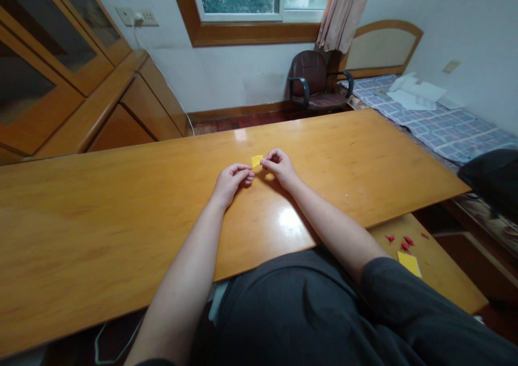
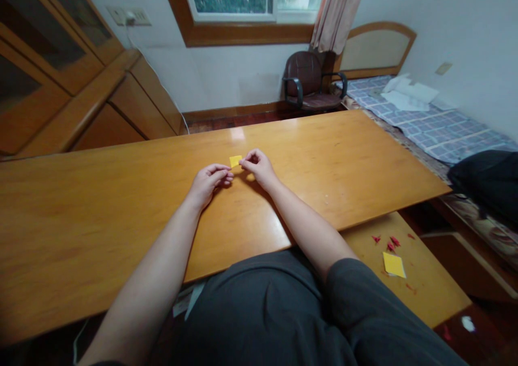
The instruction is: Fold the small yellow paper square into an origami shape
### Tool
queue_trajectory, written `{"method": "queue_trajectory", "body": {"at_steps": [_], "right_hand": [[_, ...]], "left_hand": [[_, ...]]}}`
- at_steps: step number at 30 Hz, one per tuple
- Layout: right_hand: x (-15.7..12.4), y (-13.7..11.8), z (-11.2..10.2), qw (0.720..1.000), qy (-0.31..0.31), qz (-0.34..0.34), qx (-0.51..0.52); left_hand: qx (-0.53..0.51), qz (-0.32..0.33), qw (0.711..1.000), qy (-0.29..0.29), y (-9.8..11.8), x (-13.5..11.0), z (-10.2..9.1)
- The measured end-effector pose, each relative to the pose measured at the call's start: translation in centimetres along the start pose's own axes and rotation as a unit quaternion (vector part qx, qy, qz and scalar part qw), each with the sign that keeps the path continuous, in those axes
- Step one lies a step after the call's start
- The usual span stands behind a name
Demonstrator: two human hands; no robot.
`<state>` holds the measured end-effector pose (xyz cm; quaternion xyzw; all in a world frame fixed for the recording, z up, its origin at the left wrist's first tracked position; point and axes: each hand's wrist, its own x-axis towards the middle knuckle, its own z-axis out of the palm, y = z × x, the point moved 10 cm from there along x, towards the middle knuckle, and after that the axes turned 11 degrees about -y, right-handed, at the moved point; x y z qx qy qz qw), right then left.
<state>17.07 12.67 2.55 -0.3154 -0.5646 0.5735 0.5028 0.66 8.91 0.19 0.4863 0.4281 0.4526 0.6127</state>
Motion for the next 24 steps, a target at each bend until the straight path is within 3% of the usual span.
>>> {"method": "queue_trajectory", "body": {"at_steps": [12, 24], "right_hand": [[0.1, 1.0, 1.6, 0.997, -0.071, 0.010, -0.016], [0.3, 0.8, 1.7, 0.998, -0.068, -0.003, -0.003]], "left_hand": [[0.039, -0.013, 0.999, -0.027, 0.4, -0.1, 1.1], [0.002, -0.039, 0.999, -0.024, 0.0, -0.2, 1.2]]}}
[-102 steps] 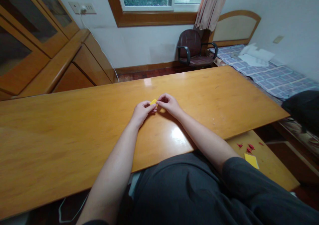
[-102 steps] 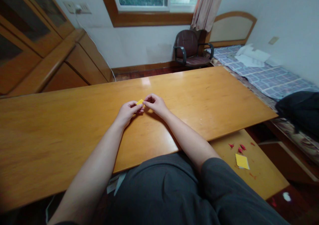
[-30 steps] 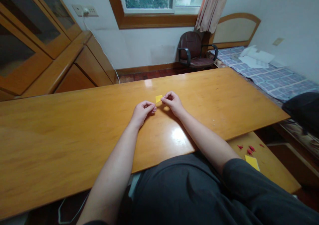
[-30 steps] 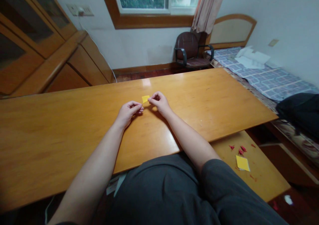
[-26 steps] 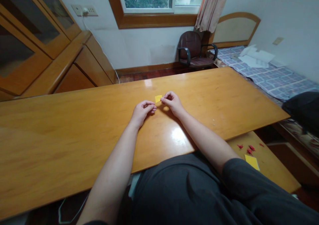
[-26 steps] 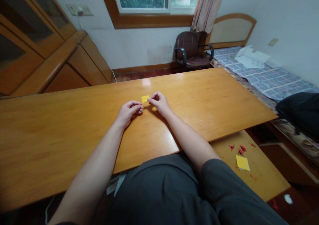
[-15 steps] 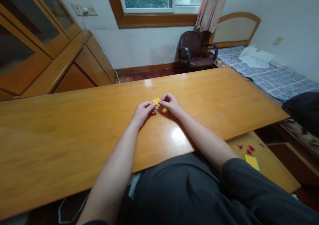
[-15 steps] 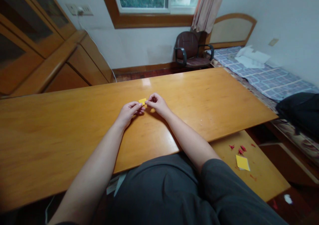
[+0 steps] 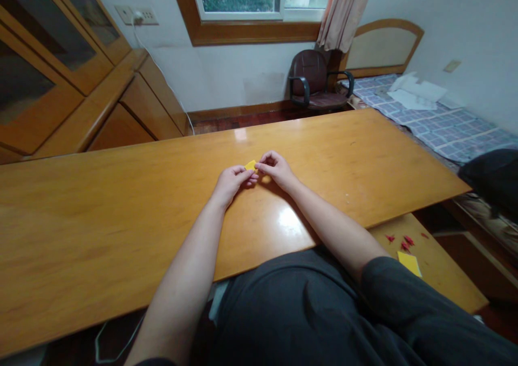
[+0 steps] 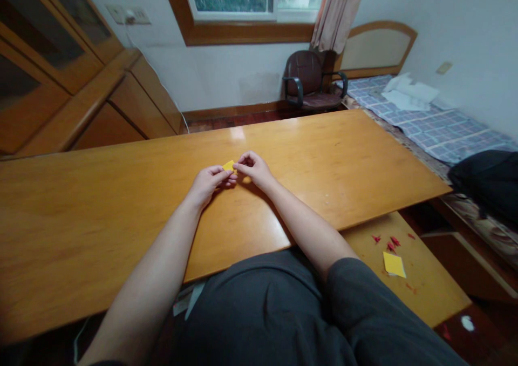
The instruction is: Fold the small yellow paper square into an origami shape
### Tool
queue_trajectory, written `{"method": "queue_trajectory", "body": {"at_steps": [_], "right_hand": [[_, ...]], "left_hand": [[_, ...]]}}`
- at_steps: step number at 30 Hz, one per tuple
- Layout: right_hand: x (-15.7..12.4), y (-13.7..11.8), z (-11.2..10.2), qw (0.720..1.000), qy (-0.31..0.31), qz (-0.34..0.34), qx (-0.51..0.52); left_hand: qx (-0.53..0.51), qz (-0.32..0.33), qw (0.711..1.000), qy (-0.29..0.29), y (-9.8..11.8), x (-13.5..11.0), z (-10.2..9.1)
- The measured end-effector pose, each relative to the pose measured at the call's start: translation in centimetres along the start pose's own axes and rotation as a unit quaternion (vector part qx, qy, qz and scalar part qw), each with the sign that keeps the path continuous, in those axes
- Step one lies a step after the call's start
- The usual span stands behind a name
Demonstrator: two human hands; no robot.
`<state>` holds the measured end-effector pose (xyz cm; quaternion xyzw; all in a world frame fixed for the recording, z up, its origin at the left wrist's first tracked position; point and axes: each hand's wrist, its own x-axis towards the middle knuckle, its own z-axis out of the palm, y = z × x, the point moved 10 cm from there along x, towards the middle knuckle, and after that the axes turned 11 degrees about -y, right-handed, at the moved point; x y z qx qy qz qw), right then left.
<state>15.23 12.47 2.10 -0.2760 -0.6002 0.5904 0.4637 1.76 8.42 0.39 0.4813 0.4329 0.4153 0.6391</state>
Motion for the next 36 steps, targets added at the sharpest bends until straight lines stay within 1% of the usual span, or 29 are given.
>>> {"method": "queue_trajectory", "body": {"at_steps": [6, 10, 21, 26, 32, 36], "right_hand": [[0.4, 1.1, 0.6, 0.999, -0.031, 0.018, 0.031], [0.4, 1.4, 0.6, 0.999, -0.034, 0.024, 0.031], [0.2, 1.0, 0.1, 0.999, -0.005, 0.029, 0.033], [0.1, 0.7, 0.1, 0.999, -0.006, 0.023, 0.032], [0.1, 0.6, -1.0, 0.998, 0.041, 0.010, 0.039], [0.1, 0.8, -1.3, 0.998, 0.046, 0.011, 0.041]], "left_hand": [[0.000, 0.001, 1.000, 0.005, 0.0, 0.0, -0.2], [0.012, 0.003, 1.000, 0.005, -0.1, 0.1, -0.2], [0.009, 0.009, 1.000, 0.016, -0.2, 0.3, -0.1], [0.006, 0.011, 1.000, 0.021, -0.5, 0.4, -0.4], [0.023, 0.020, 0.999, 0.033, -0.7, 0.5, -1.1], [0.019, 0.027, 0.999, 0.036, -0.4, 0.4, -1.1]]}}
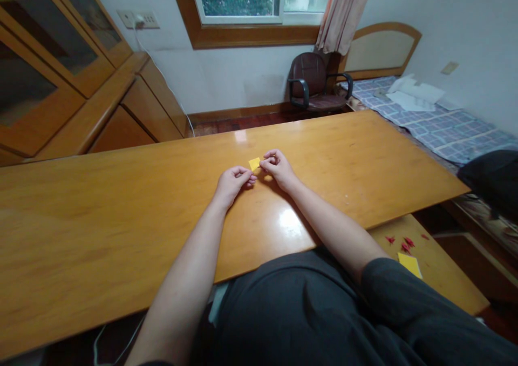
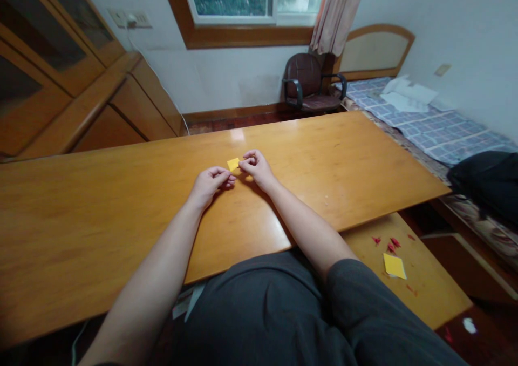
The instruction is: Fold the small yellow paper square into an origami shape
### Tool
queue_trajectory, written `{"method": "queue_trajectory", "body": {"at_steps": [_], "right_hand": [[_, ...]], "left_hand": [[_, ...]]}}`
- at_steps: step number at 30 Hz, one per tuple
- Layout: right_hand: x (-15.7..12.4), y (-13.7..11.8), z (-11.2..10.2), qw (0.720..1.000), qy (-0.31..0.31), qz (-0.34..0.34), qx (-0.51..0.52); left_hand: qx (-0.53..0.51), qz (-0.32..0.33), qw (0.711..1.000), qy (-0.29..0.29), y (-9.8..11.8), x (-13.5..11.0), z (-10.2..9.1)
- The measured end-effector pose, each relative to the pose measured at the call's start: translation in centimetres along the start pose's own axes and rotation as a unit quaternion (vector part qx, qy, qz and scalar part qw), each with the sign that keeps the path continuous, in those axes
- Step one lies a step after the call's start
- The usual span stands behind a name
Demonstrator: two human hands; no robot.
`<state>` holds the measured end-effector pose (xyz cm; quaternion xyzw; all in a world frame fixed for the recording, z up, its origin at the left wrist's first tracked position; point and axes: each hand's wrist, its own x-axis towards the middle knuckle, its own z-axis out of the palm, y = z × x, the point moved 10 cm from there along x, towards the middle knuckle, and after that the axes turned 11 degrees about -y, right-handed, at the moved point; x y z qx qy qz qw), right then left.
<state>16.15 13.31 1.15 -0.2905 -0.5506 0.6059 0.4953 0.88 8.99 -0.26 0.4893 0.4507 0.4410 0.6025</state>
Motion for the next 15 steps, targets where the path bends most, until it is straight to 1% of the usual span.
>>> {"method": "queue_trajectory", "body": {"at_steps": [6, 11, 15], "right_hand": [[-0.12, -0.12, 0.14, 1.000, -0.001, 0.006, -0.003], [-0.13, -0.24, 0.18, 1.000, 0.001, 0.009, -0.014], [-0.13, -0.24, 0.39, 1.000, -0.012, 0.006, -0.021]], "left_hand": [[0.009, 0.017, 1.000, 0.001, 0.50, -0.22, -0.09], [-0.005, 0.015, 1.000, -0.012, 0.24, -0.07, -0.04], [-0.004, 0.012, 1.000, -0.019, 0.20, 0.04, 0.11]]}}
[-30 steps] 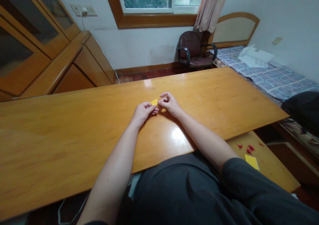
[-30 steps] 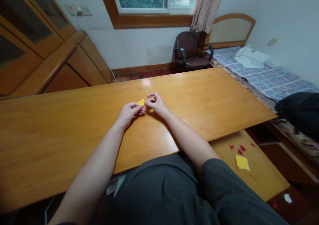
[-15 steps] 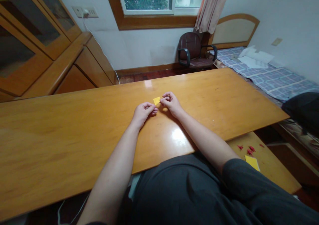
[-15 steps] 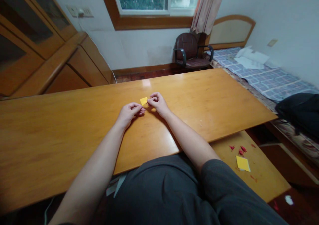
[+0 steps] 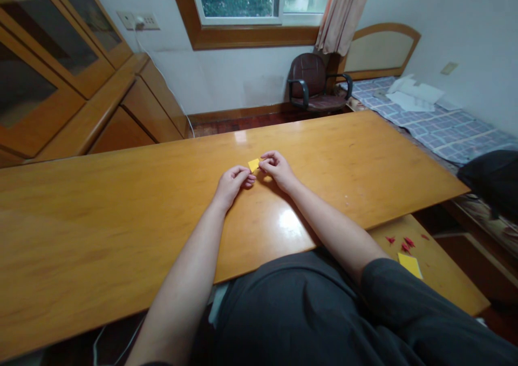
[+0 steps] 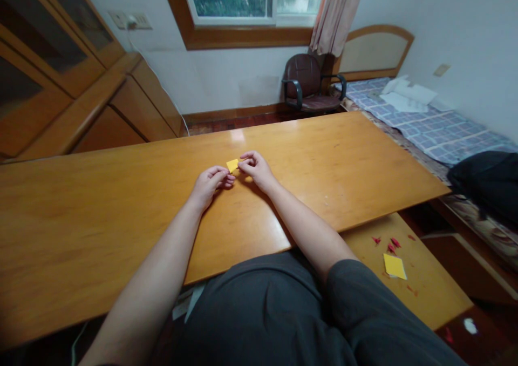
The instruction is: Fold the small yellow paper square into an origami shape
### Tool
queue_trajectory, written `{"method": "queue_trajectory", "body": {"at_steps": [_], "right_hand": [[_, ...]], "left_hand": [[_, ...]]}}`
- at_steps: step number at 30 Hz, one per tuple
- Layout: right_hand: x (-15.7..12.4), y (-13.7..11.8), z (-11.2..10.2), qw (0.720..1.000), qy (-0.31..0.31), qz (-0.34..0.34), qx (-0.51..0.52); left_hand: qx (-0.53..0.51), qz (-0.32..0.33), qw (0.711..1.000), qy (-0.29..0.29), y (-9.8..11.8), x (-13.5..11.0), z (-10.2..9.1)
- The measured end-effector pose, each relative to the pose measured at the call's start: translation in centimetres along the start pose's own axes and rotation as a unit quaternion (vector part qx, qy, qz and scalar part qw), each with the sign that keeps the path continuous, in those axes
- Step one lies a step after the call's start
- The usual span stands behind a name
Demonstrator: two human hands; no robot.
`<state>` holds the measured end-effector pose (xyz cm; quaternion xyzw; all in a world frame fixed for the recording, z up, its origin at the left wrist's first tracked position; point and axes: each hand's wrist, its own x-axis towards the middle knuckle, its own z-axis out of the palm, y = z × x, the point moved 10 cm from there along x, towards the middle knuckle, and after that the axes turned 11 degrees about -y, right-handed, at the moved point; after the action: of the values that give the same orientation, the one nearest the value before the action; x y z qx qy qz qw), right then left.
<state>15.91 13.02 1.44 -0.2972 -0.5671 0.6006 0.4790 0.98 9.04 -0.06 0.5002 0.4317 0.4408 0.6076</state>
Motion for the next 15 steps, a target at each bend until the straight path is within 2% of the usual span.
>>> {"method": "queue_trajectory", "body": {"at_steps": [7, 15], "right_hand": [[-0.11, -0.24, 0.63, 0.999, -0.031, -0.003, -0.015], [-0.18, -0.36, 0.94, 0.999, -0.034, 0.000, -0.013]], "left_hand": [[0.019, -0.004, 1.000, -0.009, 0.20, 0.03, 0.41], [0.023, -0.015, 0.999, -0.017, -0.15, 0.08, 0.41]]}}
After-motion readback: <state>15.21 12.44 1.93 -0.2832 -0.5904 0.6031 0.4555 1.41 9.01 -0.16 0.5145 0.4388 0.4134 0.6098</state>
